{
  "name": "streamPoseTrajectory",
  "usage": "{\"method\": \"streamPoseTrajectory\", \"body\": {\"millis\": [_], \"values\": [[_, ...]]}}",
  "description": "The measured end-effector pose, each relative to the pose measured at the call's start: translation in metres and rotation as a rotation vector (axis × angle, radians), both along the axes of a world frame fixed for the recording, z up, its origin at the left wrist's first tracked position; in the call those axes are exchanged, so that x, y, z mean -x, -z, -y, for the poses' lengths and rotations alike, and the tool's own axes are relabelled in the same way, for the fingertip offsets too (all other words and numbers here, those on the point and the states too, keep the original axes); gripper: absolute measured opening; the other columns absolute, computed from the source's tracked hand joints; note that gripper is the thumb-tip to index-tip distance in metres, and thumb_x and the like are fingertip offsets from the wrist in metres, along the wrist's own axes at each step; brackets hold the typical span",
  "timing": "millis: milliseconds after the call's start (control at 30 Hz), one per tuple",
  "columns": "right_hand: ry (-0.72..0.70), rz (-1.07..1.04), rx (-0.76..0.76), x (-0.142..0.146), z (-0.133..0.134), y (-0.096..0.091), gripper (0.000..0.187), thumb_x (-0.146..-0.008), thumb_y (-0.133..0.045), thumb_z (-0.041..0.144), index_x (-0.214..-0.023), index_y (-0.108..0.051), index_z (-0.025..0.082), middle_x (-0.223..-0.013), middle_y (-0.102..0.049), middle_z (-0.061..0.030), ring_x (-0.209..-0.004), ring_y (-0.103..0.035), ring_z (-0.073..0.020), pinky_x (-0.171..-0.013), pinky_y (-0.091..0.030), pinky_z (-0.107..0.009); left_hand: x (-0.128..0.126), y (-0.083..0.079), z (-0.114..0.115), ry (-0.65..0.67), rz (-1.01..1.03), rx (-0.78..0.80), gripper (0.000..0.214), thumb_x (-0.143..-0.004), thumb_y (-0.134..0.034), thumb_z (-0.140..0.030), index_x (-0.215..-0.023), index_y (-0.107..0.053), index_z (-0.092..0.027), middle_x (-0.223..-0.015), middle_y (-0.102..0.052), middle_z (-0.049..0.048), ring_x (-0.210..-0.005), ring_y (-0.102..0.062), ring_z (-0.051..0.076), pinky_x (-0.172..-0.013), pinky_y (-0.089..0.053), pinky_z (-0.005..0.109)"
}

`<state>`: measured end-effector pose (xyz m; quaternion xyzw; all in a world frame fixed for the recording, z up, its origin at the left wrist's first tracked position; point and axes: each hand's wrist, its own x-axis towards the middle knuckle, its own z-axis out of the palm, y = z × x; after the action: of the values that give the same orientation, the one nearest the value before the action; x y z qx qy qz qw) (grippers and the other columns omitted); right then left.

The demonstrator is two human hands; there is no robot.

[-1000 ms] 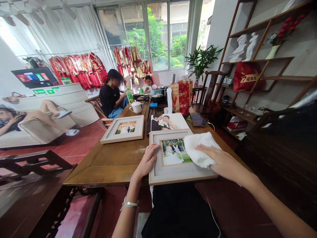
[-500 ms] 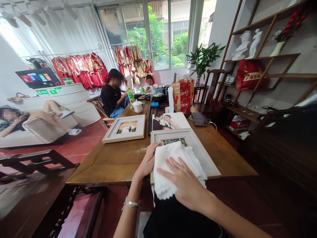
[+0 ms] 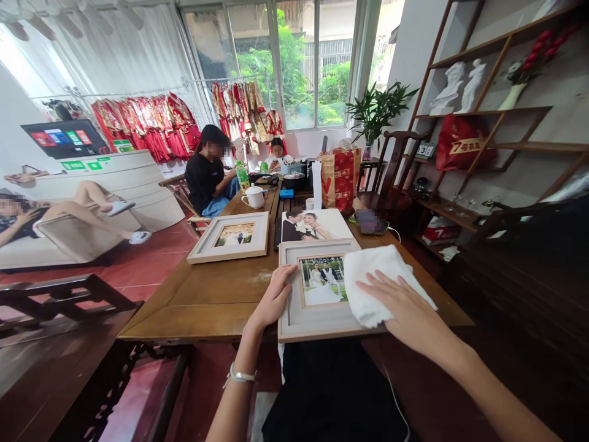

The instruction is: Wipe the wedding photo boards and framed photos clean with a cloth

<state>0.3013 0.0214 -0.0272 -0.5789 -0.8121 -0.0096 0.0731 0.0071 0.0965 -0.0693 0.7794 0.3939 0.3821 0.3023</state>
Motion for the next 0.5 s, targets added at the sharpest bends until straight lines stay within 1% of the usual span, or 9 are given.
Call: {"method": "streamPoseTrajectory", "body": {"millis": [100,200,300,367,433,500], "values": [[0.062,0.015,-0.014,0.010,-0.035,0.001,0.077,-0.062,-0.042,0.003,-0.138,-0.039,0.018,-0.145,-0.036,-0.0091,-0.136,-0.023,-0.0248,-0.109,-0.019,-0.049,0.000,-0.001,0.001,-0.001,0.003,0.006,0.042,-0.088,-0.035,-0.017,-0.129,-0.044,-0.021,-0.137,-0.041,0.0081,-0.133,-0.028,0.021,-0.115,-0.015,0.043],[0.039,0.035,0.024,0.029,-0.067,-0.004,0.073,-0.065,-0.045,0.006,-0.137,-0.041,0.017,-0.145,-0.035,-0.0145,-0.135,-0.022,-0.0306,-0.108,-0.015,-0.055,0.000,-0.001,0.000,0.006,0.003,0.007,0.042,-0.088,-0.035,-0.017,-0.129,-0.044,-0.021,-0.137,-0.041,0.0082,-0.133,-0.027,0.021,-0.115,-0.015,0.042],[-0.053,0.037,0.071,0.045,-0.094,-0.010,0.069,-0.068,-0.046,0.008,-0.136,-0.042,0.016,-0.145,-0.034,-0.0172,-0.135,-0.022,-0.0333,-0.106,-0.014,-0.057,0.000,0.000,-0.001,0.012,0.008,0.006,0.042,-0.089,-0.035,-0.017,-0.129,-0.044,-0.021,-0.137,-0.041,0.0077,-0.133,-0.027,0.020,-0.115,-0.014,0.042],[-0.127,0.038,0.092,0.052,-0.104,-0.013,0.069,-0.068,-0.046,0.008,-0.136,-0.043,0.018,-0.146,-0.033,-0.0142,-0.137,-0.019,-0.0303,-0.108,-0.014,-0.053,0.000,0.001,-0.001,0.013,0.014,0.005,0.042,-0.089,-0.035,-0.017,-0.130,-0.044,-0.021,-0.137,-0.041,0.0073,-0.133,-0.027,0.021,-0.114,-0.015,0.041],[-0.247,0.041,0.120,0.057,-0.105,-0.014,0.074,-0.065,-0.048,0.007,-0.137,-0.042,0.020,-0.148,-0.030,-0.0101,-0.138,-0.014,-0.0254,-0.110,-0.012,-0.048,0.000,0.002,-0.002,0.012,0.018,-0.004,0.042,-0.088,-0.035,-0.017,-0.130,-0.044,-0.021,-0.137,-0.042,0.0074,-0.132,-0.027,0.021,-0.114,-0.016,0.041],[-0.385,0.027,0.149,0.061,-0.096,-0.012,0.078,-0.061,-0.047,0.006,-0.138,-0.040,0.019,-0.149,-0.027,-0.0086,-0.139,-0.011,-0.0223,-0.111,-0.009,-0.046,0.000,0.002,-0.002,0.012,0.020,-0.018,0.043,-0.088,-0.035,-0.016,-0.130,-0.044,-0.021,-0.136,-0.042,0.0077,-0.131,-0.028,0.021,-0.114,-0.016,0.042]]}}
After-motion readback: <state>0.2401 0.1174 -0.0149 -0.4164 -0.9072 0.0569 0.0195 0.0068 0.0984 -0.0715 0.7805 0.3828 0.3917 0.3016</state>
